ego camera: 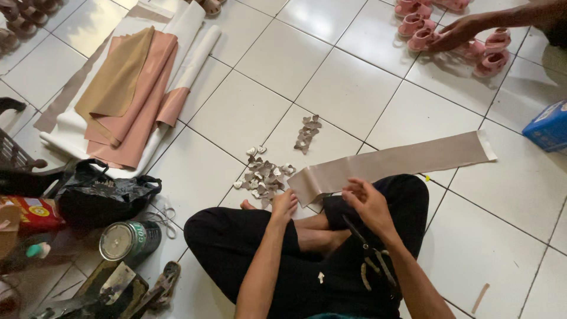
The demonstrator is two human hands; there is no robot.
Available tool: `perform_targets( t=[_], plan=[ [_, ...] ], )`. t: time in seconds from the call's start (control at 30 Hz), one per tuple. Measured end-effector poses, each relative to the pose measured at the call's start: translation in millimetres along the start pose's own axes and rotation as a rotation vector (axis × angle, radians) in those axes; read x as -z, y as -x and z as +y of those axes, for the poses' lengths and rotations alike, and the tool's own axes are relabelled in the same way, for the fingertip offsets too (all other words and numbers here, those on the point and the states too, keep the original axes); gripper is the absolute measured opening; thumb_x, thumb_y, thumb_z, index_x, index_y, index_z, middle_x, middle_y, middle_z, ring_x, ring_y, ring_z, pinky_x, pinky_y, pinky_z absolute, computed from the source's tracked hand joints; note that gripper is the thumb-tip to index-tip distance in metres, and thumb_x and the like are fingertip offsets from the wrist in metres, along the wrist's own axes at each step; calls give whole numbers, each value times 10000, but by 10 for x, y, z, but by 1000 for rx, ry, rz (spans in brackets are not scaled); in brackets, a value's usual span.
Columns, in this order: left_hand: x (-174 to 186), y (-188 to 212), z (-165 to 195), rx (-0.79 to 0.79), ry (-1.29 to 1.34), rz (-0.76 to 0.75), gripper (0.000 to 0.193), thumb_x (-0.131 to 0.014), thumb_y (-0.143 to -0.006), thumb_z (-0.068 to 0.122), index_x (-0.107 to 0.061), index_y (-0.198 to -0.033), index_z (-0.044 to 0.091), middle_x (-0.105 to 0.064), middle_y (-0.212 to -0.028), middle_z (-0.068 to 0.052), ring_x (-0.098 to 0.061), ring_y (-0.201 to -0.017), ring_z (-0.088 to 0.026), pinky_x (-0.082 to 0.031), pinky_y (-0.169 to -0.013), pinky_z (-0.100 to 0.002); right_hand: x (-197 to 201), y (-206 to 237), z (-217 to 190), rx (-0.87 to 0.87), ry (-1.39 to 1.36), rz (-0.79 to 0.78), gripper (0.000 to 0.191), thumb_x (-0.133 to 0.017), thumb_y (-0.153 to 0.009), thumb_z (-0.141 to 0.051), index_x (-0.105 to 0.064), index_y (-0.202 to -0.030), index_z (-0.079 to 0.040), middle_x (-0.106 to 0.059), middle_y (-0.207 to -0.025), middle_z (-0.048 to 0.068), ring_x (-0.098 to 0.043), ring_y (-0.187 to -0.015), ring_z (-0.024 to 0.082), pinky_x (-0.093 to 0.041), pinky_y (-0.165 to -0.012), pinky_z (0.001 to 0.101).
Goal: The person sits on the workshop floor and cuts a long strip of soft material with scissors, then picks up small pre-cut pieces one at a time and folds and pinches them by hand, setting finished pieces on the floor with the others. At one point they briefly open a door before resuming cutting.
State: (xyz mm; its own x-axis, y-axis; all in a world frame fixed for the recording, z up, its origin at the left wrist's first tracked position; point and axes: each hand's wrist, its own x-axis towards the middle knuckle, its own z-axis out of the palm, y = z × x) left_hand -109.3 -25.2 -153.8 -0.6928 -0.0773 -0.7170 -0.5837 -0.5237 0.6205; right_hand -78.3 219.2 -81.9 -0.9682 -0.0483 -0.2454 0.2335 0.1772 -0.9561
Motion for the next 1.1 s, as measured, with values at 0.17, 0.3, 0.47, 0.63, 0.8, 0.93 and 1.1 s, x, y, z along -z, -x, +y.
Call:
perform_targets(
  t=[0.17, 0.3, 0.47, 0.63, 0.8, 0.93, 1.1],
  plan=[
    [-179, -93, -64, -151, -213, 92, 160, -731, -881, 179, -716, -895, 20, -681, -742, -26, -620, -610, -126, -441, -490, -253, 281, 892, -7, -240, 171, 74, 443, -721, -888, -151, -647, -1321, -86, -795, -1022, 92, -759, -883, 157, -607, -783, 290],
    [-240, -104, -120, -387, -361, 165, 165, -709, -908, 153, -719, -984, 7, -718, -804, -35, -658, -662, -127, -528, -568, -253, 347, 1338, 1, -216, 529, 51, 395, -802, -851, -200, -713, -1228, -119, -750, -1040, 84, -756, -881, 195, -605, -785, 313],
    [-337, -6, -67, -699, -335, 56, 208, -716, -904, 73, -650, -1082, -11, -721, -920, -77, -690, -818, -133, -563, -711, -269, 415, 1666, 123, 11, 653, 70, 567, -786, -765, -131, -634, -1309, -83, -617, -1233, 130, -680, -1038, 291, -574, -863, 366],
    [-486, 273, 62, -761, -518, -9, 231, -726, -935, 94, -771, -1142, 1, -787, -1079, -107, -753, -962, -162, -591, -864, -269, 495, 1637, 302, -117, 437, 112, 589, -794, -750, -153, -653, -1321, -129, -725, -1183, 85, -747, -949, 230, -599, -838, 335],
    [-641, 609, 272, -769, -511, -75, 335, -715, -910, 68, -718, -1240, 15, -761, -1172, -98, -729, -1053, -158, -583, -895, -259, 213, 1402, 552, -352, 0, 39, 424, -801, -901, -232, -685, -1248, -19, -651, -1066, 307, -632, -898, 414, -507, -835, 507],
    [-694, 757, 421, -704, -456, -223, 402, -707, -871, 34, -686, -1271, -2, -750, -1173, -101, -721, -1029, -152, -599, -867, -266, -124, 1154, 724, -291, -353, -84, 351, -727, -937, -264, -681, -1184, -20, -645, -962, 244, -617, -786, 340, -493, -725, 444],
    [-620, 750, 430, -601, -349, -374, 475, -728, -884, -1, -637, -1346, -63, -724, -1197, -151, -693, -1046, -177, -561, -914, -289, -309, 972, 712, -170, -407, -180, 311, -635, -981, -305, -676, -1104, -22, -639, -833, 164, -599, -647, 248, -476, -589, 365]
  ],
)
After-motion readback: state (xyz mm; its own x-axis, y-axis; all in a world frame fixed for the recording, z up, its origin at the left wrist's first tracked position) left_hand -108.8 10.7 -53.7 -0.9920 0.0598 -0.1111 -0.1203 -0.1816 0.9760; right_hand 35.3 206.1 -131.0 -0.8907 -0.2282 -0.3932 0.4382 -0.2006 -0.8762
